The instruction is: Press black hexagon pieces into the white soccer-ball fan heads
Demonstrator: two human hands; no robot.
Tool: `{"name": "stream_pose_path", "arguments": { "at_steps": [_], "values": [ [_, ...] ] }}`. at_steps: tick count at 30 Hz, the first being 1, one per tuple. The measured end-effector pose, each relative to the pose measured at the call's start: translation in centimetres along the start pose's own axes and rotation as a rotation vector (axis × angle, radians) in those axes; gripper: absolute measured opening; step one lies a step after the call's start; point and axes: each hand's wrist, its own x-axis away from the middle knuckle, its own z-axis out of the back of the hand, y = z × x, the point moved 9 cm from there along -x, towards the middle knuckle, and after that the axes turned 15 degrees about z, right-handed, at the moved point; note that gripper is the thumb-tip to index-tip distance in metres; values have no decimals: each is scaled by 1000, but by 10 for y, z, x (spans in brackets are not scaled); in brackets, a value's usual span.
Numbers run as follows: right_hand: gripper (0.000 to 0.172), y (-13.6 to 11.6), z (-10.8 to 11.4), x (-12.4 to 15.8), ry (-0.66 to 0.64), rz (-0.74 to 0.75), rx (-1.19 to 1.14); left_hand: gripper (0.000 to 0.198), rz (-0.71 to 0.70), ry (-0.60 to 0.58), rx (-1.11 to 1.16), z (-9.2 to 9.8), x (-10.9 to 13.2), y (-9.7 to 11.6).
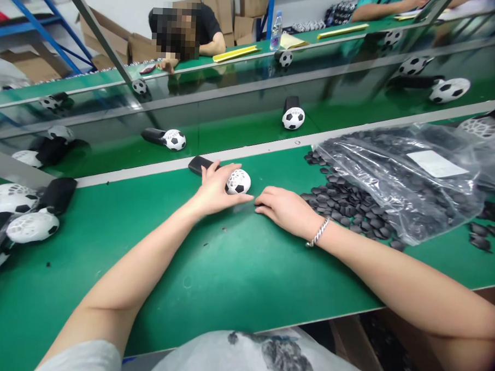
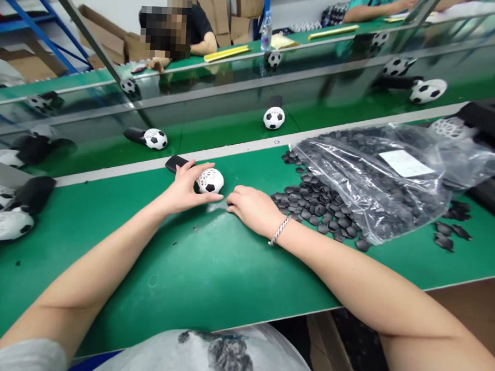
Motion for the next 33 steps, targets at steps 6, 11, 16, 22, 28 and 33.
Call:
{"name": "stream_pose_path", "arguments": {
  "at_steps": [6,11,16,22,28,33],
  "values": [
    [8,4,1,2,-11,-37,-106,66,-217,-220,101,-17,14,23],
    [5,15,24,13,148,-33,-279,60,-240,-240,209,-13,14,23],
    [9,10,37,16,274,9,-438,51,-372,-314,254,-23,25,38],
    [7,0,33,13,294,17,-492,57,-375,-308,281,-24,28,42],
    [6,2,34,10,356,-1,-524,48,-306,-261,309,-25,27,41],
    [10,10,25,7,363,-64,-671,46,-272,-273,313,-27,26,41]
  ]
}}
